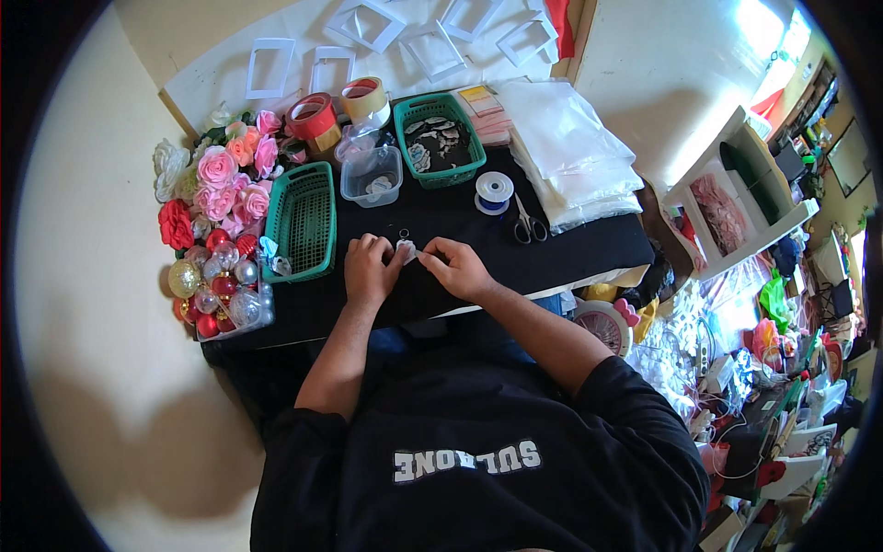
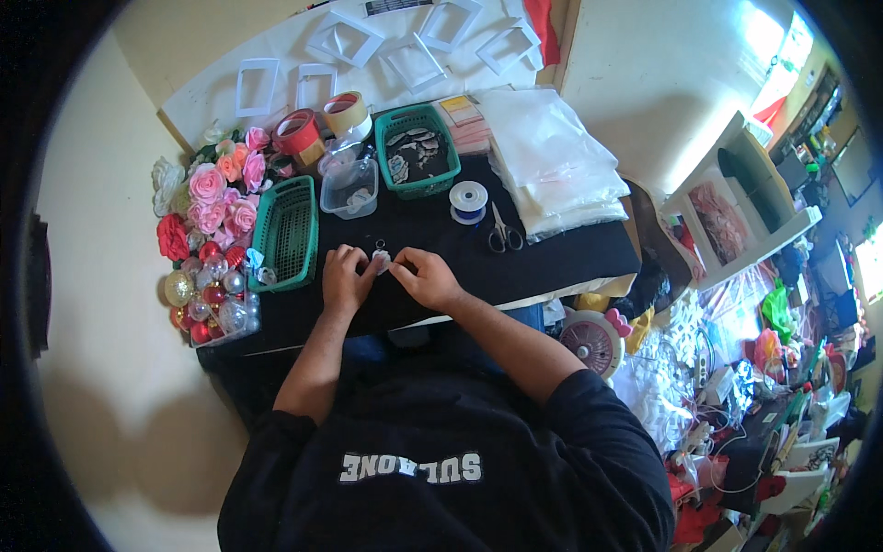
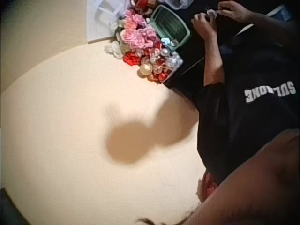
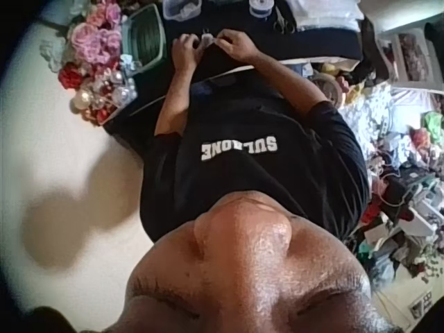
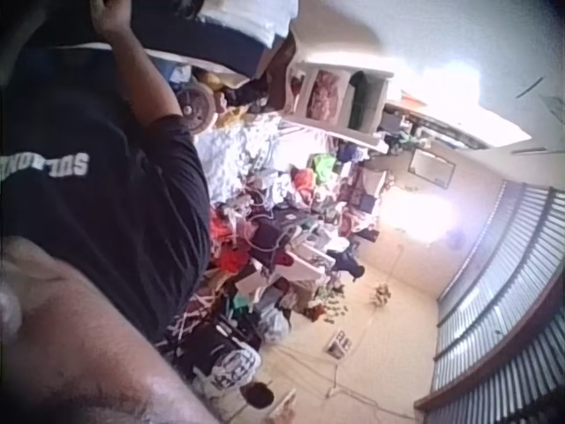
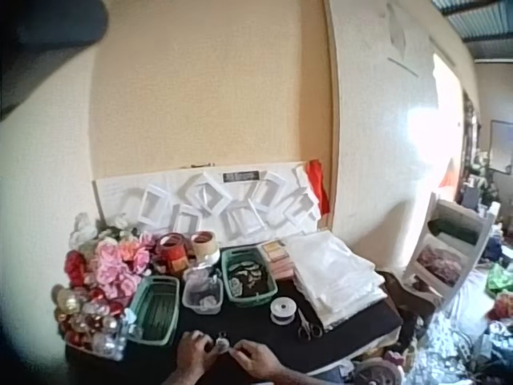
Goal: The recorder assembles small keychains or ornaments, attaches blue ribbons, and places them into small plastic bags.
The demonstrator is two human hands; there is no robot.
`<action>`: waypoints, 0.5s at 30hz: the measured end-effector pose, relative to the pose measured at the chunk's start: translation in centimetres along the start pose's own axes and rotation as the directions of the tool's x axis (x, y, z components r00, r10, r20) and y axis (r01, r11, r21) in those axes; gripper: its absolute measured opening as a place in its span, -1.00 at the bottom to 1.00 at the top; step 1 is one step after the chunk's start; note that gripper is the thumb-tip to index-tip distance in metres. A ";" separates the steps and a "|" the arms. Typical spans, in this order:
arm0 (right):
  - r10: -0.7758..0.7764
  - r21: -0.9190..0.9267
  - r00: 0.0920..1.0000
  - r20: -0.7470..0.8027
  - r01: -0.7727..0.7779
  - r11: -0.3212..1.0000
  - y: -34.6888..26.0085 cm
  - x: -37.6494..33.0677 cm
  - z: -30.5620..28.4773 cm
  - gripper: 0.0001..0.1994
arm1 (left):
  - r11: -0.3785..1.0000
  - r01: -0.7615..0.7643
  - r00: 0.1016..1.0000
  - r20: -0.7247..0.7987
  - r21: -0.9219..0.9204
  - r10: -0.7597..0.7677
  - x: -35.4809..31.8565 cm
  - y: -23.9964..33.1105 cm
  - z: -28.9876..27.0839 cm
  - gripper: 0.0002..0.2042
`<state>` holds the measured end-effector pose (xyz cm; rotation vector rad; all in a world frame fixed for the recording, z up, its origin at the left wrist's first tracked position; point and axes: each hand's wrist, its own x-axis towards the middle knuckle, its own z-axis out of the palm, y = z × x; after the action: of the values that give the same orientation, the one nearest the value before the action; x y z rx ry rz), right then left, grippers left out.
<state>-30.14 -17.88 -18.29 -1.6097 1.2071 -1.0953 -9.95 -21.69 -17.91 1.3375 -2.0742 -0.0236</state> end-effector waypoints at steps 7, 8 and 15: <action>0.014 0.172 0.985 -0.171 0.016 0.985 0.5 -0.8 -3.4 -0.77 | 0.999 -0.033 0.999 -0.005 -0.025 0.033 -0.1 0.3 -0.2 -0.69; 0.004 0.033 0.988 -0.156 0.001 0.999 0.7 -1.4 -5.2 -0.80 | 0.999 -0.044 0.999 -0.009 -0.032 0.043 -0.1 0.3 -0.2 -0.69; -0.128 -0.265 0.838 -0.531 -0.021 0.964 1.8 -3.8 -14.5 -0.81 | 0.996 -0.065 0.998 -0.002 -0.065 0.065 0.0 -0.1 0.2 -0.72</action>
<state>-45.06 -16.14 -16.57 -1.5772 1.7493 -1.5531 -10.00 -21.84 -18.07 1.2309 -2.0980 -0.0622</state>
